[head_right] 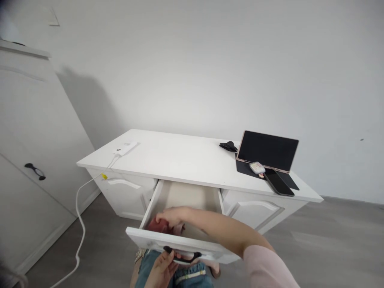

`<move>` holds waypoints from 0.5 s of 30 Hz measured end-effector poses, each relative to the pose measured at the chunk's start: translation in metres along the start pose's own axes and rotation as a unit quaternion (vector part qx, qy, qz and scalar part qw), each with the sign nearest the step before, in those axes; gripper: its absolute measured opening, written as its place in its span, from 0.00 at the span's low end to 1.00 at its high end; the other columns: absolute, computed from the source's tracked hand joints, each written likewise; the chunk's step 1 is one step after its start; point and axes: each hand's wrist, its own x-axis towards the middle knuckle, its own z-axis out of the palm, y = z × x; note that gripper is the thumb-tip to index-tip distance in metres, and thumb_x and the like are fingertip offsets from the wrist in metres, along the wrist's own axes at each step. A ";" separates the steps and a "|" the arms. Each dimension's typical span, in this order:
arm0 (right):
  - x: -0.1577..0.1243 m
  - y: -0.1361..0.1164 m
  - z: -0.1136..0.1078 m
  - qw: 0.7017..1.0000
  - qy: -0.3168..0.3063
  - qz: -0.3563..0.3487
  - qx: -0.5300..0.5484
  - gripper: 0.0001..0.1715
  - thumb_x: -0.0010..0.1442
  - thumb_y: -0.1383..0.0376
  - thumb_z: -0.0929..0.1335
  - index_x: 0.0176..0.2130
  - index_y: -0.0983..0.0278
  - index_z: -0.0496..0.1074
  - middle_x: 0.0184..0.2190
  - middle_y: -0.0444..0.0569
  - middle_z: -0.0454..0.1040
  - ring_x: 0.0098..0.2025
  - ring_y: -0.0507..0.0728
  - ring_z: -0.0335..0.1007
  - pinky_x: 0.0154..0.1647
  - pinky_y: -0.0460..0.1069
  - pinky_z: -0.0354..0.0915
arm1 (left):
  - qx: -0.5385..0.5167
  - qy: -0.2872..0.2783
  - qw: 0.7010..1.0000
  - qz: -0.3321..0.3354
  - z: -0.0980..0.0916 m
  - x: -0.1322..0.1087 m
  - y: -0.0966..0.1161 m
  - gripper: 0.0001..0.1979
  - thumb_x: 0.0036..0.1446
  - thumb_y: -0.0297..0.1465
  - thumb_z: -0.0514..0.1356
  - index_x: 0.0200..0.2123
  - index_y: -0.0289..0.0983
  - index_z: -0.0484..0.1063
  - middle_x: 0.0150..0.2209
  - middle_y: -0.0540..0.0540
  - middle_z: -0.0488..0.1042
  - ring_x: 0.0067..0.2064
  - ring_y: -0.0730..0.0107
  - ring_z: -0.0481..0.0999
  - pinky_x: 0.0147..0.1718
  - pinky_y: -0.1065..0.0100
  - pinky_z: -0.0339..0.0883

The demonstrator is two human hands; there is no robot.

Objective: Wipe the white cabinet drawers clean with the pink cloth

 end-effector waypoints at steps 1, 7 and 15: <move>-0.018 0.000 -0.012 1.000 0.011 -0.013 -0.013 0.32 0.46 0.69 0.72 0.51 0.57 0.68 0.38 0.45 0.70 0.34 0.53 0.65 0.35 0.48 0.64 | 0.007 -0.007 1.000 -0.001 0.002 -0.001 0.003 0.07 0.48 0.31 0.66 0.20 0.41 0.73 0.26 0.48 0.80 0.32 0.66 0.77 0.36 0.68 0.65; -0.158 -0.028 -0.035 0.940 0.320 0.008 0.115 0.30 0.60 0.72 0.60 0.60 0.53 0.59 0.50 0.50 0.63 0.45 0.53 0.68 0.43 0.48 0.68 | -0.005 0.007 1.000 0.013 0.016 0.010 0.016 0.06 0.48 0.30 0.66 0.22 0.39 0.73 0.28 0.46 0.80 0.35 0.66 0.77 0.41 0.67 0.66; -0.197 0.002 0.138 0.637 0.722 0.228 -0.143 0.21 0.60 0.71 0.65 0.51 0.56 0.70 0.49 0.52 0.63 0.48 0.58 0.65 0.43 0.53 0.68 | -0.058 0.004 0.998 0.021 0.042 0.043 0.038 0.08 0.43 0.30 0.70 0.25 0.37 0.73 0.30 0.44 0.79 0.37 0.67 0.77 0.43 0.67 0.67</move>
